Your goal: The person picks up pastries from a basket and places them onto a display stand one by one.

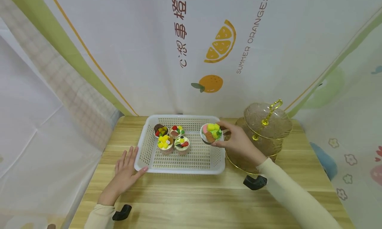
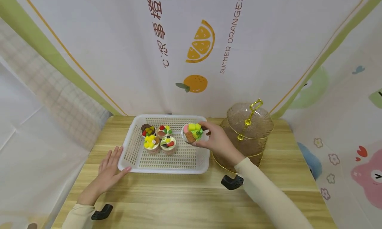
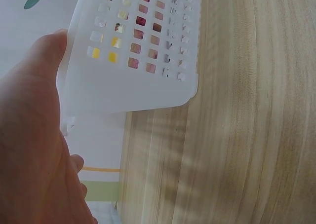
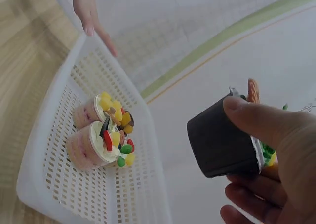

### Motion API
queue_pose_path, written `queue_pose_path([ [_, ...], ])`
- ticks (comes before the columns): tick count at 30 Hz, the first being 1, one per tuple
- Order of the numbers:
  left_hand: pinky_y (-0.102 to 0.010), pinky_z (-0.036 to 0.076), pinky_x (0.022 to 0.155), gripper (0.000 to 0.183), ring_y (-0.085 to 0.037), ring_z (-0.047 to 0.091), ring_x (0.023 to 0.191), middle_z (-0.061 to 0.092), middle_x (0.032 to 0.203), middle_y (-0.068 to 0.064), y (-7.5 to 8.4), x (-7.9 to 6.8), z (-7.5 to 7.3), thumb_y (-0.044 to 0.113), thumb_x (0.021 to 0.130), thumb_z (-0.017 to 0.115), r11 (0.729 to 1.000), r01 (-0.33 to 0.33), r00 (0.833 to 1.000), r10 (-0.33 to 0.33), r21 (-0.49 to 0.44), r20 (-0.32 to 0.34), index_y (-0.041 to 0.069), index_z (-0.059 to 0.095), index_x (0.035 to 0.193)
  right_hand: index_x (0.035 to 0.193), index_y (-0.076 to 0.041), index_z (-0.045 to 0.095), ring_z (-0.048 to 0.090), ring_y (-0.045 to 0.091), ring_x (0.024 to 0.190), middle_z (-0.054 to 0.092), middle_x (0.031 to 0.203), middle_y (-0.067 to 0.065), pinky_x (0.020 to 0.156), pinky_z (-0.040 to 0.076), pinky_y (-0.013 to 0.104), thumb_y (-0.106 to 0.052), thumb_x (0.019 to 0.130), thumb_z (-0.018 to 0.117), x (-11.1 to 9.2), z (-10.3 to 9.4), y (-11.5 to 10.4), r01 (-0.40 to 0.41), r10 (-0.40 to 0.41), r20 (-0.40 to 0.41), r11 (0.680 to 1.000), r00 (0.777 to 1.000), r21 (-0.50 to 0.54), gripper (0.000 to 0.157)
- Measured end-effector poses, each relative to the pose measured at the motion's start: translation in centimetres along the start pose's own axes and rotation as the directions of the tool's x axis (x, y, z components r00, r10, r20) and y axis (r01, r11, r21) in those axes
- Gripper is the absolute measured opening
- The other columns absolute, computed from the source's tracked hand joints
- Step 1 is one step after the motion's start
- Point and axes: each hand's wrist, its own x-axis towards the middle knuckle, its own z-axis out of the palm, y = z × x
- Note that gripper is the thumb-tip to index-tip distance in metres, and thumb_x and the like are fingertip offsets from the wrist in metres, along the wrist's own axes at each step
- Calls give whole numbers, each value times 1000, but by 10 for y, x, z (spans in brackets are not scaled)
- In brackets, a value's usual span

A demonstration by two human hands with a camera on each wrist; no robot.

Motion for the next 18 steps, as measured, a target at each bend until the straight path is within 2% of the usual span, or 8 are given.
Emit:
queue_pose_path([
  [4, -77, 1, 110, 93, -50, -6, 151, -1, 167, -23, 0, -1, -1, 53, 95, 55, 1000, 2, 1000, -2, 4, 2, 13, 3, 161, 134, -10, 58, 68, 24, 95, 69, 120, 9, 85, 56, 42, -24, 74, 88, -31, -18, 0, 5, -7, -55, 999, 998, -39, 69],
  [9, -77, 0, 110, 92, -50, -6, 151, -1, 166, -23, 2, -1, -1, 52, 95, 55, 1000, 0, 1000, 0, -15, 2, 12, 4, 160, 130, -7, 61, 61, 6, 90, 72, 112, 12, 77, 51, 22, -16, 68, 91, -66, -50, 0, 56, -85, -190, 987, 978, -153, 68],
  [11, -77, 0, 109, 92, -50, -6, 150, -1, 166, -23, 3, -1, -2, 51, 95, 56, 1000, -2, 1000, 2, -20, 0, 11, 4, 160, 131, -6, 61, 54, -1, 89, 70, 115, 14, 72, 48, 18, -15, 69, 90, -76, -66, 2, 30, -73, -236, 983, 969, -180, 69],
  [14, -77, 0, 110, 92, -50, -7, 151, 0, 166, -23, 3, -1, -2, 51, 96, 56, 1000, 0, 1000, 0, -13, 2, 10, 4, 160, 135, -8, 58, 50, -9, 87, 67, 118, 14, 65, 45, 17, -17, 72, 89, -87, -92, 9, -49, -10, -285, 979, 958, -198, 71],
  [16, -77, 0, 110, 92, -50, -7, 151, 0, 166, -24, 3, -1, -1, 50, 96, 56, 1000, 5, 1000, -5, -6, 4, 11, 3, 160, 138, -9, 56, 48, -7, 86, 65, 119, 13, 66, 42, 18, -21, 75, 87, -89, -107, 16, -106, 38, -312, 973, 949, -206, 71],
  [18, -77, 1, 110, 92, -50, -6, 151, 1, 166, -24, 3, -1, -1, 49, 96, 56, 1000, 6, 1000, -6, 0, 1, 11, 3, 160, 141, -9, 54, 51, 2, 92, 64, 120, 15, 69, 41, 21, -25, 78, 85, -88, -118, 25, -149, 74, -331, 967, 941, -209, 72],
])
